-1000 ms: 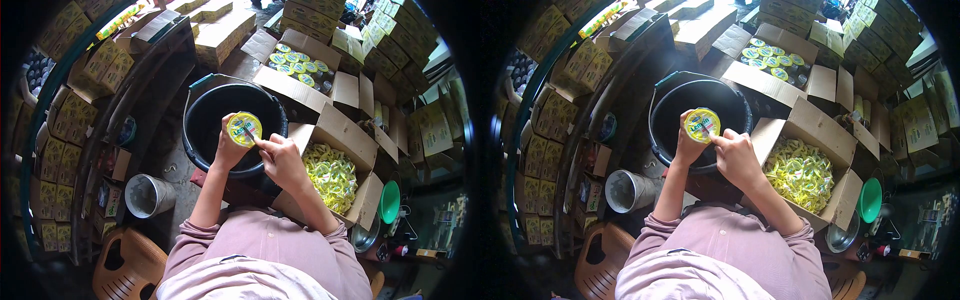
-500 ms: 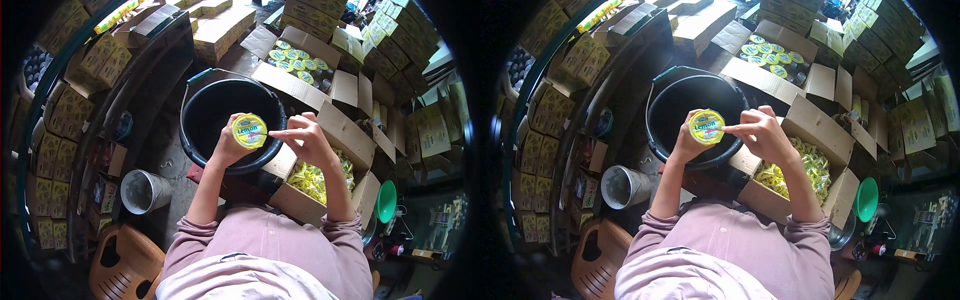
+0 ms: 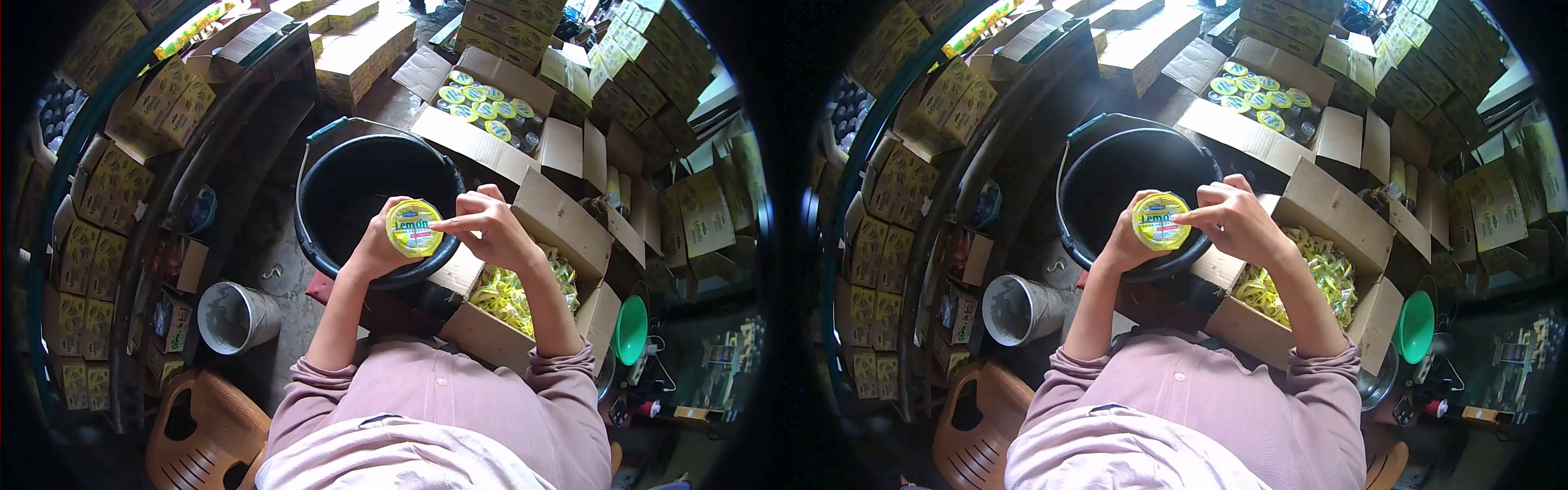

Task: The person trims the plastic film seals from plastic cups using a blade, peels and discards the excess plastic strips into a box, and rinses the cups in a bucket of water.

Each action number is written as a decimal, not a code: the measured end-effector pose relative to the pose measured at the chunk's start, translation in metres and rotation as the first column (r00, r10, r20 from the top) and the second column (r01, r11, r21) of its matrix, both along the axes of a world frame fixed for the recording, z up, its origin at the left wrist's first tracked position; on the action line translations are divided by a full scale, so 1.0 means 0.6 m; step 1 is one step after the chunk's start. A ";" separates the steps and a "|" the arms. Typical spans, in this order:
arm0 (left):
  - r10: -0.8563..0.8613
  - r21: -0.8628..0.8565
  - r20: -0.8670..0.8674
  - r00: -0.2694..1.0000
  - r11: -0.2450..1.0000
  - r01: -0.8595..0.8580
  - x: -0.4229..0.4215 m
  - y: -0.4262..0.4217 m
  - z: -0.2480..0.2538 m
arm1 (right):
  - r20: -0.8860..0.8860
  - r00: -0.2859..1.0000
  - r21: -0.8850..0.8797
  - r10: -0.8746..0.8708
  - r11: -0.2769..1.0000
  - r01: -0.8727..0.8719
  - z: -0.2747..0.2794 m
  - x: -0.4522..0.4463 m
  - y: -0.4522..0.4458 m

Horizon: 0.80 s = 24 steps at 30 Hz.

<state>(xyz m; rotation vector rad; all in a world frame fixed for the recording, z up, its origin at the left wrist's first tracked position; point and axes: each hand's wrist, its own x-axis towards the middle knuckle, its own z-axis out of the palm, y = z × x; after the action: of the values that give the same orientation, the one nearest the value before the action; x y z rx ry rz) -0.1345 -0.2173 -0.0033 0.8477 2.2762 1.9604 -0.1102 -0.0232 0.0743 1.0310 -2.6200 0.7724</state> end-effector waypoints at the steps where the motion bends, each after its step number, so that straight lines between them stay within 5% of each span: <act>1: 0.002 -0.001 -0.016 1.000 1.000 -0.002 0.001 0.000 0.004 | 0.000 1.000 0.016 0.002 1.000 -0.002 0.001 0.001 0.000; 17: 0.056 -0.031 -0.041 0.998 0.998 -0.057 0.000 0.004 0.002 | -0.090 0.995 0.180 -0.038 0.982 0.054 -0.007 -0.014 0.029; 24: 0.101 -0.101 -0.028 0.994 0.989 -0.104 -0.001 0.006 -0.004 | -0.064 0.989 0.115 -0.135 0.983 0.142 -0.016 -0.001 0.076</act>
<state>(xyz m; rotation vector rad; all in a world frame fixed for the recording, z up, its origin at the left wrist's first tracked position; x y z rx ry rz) -0.1351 -0.2137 -0.0060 0.7617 2.4556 1.8618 -0.1107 0.0227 0.0648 0.8740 -2.6830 0.5540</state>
